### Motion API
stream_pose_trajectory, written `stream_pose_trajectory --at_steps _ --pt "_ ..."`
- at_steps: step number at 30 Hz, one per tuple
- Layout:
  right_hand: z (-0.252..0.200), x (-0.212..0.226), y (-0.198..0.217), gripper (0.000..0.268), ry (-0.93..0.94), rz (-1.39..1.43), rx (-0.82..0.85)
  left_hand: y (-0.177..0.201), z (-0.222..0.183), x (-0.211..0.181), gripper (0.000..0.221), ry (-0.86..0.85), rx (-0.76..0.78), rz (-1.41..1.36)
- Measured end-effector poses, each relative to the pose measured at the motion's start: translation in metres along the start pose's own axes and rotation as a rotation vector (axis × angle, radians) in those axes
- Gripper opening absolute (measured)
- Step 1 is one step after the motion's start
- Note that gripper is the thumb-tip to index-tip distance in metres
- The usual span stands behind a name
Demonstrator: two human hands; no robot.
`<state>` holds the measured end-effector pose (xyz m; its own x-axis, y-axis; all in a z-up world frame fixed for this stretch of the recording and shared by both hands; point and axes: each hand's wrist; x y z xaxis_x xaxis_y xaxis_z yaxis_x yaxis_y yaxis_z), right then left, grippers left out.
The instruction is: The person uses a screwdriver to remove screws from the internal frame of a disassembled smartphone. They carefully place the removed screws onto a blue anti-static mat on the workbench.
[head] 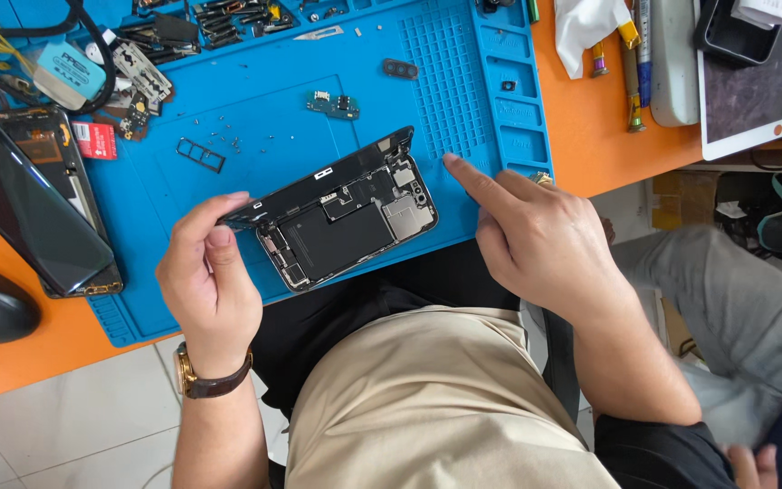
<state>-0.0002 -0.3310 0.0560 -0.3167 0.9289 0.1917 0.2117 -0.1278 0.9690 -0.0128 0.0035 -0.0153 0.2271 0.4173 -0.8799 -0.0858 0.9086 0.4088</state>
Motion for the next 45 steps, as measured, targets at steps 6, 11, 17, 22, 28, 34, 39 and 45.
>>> stream_pose_trajectory --at_steps 6,11,17,22,28,34,39,45 --pt "0.001 0.001 0.003 0.064 -0.012 -0.005 0.038 -0.001 0.002 -0.001 0.033 -0.011 0.000 -0.026" --pt "0.003 0.003 0.004 0.062 0.017 -0.042 0.057 0.001 0.009 -0.006 0.034 -0.016 0.016 -0.026" --pt "0.005 0.007 0.004 0.063 0.035 -0.056 0.068 0.005 0.011 -0.009 0.032 -0.027 0.053 -0.082" --pt "0.004 0.007 0.005 0.066 0.018 -0.097 0.084 0.005 0.012 -0.010 0.029 -0.041 0.079 -0.108" --pt "0.002 0.005 0.013 0.069 -0.025 -0.050 0.156 0.004 0.013 -0.011 0.031 -0.039 0.066 -0.116" --pt "-0.015 0.002 0.025 0.043 -0.198 0.241 0.059 0.004 0.012 -0.011 0.029 -0.025 0.068 -0.102" --pt "-0.022 -0.003 0.012 0.014 -0.248 0.515 -0.442 0.003 0.012 -0.011 0.035 -0.006 0.050 -0.091" --pt "-0.022 -0.015 -0.004 0.022 -0.278 0.709 -0.607 0.002 0.008 -0.006 0.033 -0.031 0.039 -0.051"
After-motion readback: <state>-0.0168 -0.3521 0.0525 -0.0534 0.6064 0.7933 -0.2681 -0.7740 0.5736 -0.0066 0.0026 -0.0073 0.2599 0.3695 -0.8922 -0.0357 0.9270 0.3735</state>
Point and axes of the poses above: each hand's wrist, its own z-axis towards the middle knuckle, its own y-axis out of the back of the hand, x = y × z, and after that the axes turned 7 degrees about -z, right-handed
